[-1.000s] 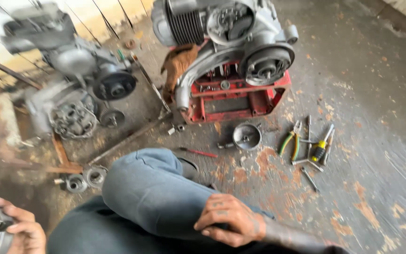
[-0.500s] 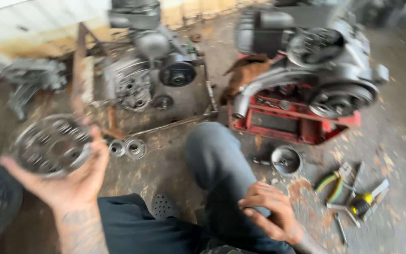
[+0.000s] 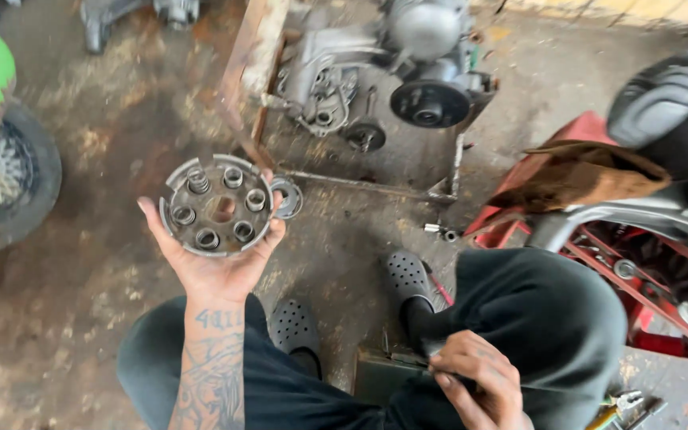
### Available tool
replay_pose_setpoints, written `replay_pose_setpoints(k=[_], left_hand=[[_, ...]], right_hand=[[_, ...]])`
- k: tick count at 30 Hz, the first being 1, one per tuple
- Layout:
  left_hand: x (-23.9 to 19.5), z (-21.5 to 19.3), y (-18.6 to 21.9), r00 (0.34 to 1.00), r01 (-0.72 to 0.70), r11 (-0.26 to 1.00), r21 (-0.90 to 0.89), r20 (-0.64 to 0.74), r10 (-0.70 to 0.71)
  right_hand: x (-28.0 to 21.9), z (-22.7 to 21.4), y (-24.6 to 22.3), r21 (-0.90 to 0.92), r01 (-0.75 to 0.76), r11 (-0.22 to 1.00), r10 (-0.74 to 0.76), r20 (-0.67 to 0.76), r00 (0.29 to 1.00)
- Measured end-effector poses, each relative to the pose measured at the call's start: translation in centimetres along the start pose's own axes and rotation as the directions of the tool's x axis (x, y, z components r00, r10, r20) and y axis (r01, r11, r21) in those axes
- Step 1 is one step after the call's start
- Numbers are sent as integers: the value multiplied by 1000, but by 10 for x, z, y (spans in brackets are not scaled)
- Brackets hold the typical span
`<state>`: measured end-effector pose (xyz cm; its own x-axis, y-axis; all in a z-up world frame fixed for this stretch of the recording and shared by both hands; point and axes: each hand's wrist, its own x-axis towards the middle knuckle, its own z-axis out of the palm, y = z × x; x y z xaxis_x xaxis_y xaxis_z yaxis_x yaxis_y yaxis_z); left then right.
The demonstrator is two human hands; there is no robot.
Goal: Cleaning and inspecting motorcycle engine components, specifically the clutch assembly.
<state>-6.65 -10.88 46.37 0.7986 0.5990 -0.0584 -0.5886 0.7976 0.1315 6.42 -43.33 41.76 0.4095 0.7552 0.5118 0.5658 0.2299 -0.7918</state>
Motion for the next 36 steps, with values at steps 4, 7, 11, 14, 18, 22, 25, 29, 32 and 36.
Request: replay_pose_setpoints(k=[4,7,11,14,18,22,25,29,32,36], left_hand=[[17,-15,15,996,-49,999,-23,69,51],[25,-20,24,991,-125,992,5,42,125],[32,-32,39,966,-253,967,32,-47,254],[33,-40,45,950,-308,950,39,-39,310],[29,-38,44,949,-315,946,73,-3,316],[31,-32,39,954,-298,954,28,54,296],[30,-41,41,941,-330,942,66,108,322],[26,-35,50,916,-349,937,-9,210,343],[14,-41,62,885,-444,891,91,200,421],[5,-43,68,856,-517,849,110,67,513]], right_hand=[[10,26,31,-133,-136,982,148,88,985],[1,34,54,-232,-280,932,310,105,945],[13,44,59,-298,-311,903,364,143,920],[16,50,61,-316,-375,872,446,193,874],[8,58,63,-367,-336,867,433,223,874],[14,64,48,-312,-289,905,381,290,878],[8,68,43,-279,-198,940,288,334,898],[-4,69,44,-310,-114,944,231,372,899],[-6,68,43,-286,-68,956,186,412,892],[-5,69,38,-289,-101,952,220,417,882]])
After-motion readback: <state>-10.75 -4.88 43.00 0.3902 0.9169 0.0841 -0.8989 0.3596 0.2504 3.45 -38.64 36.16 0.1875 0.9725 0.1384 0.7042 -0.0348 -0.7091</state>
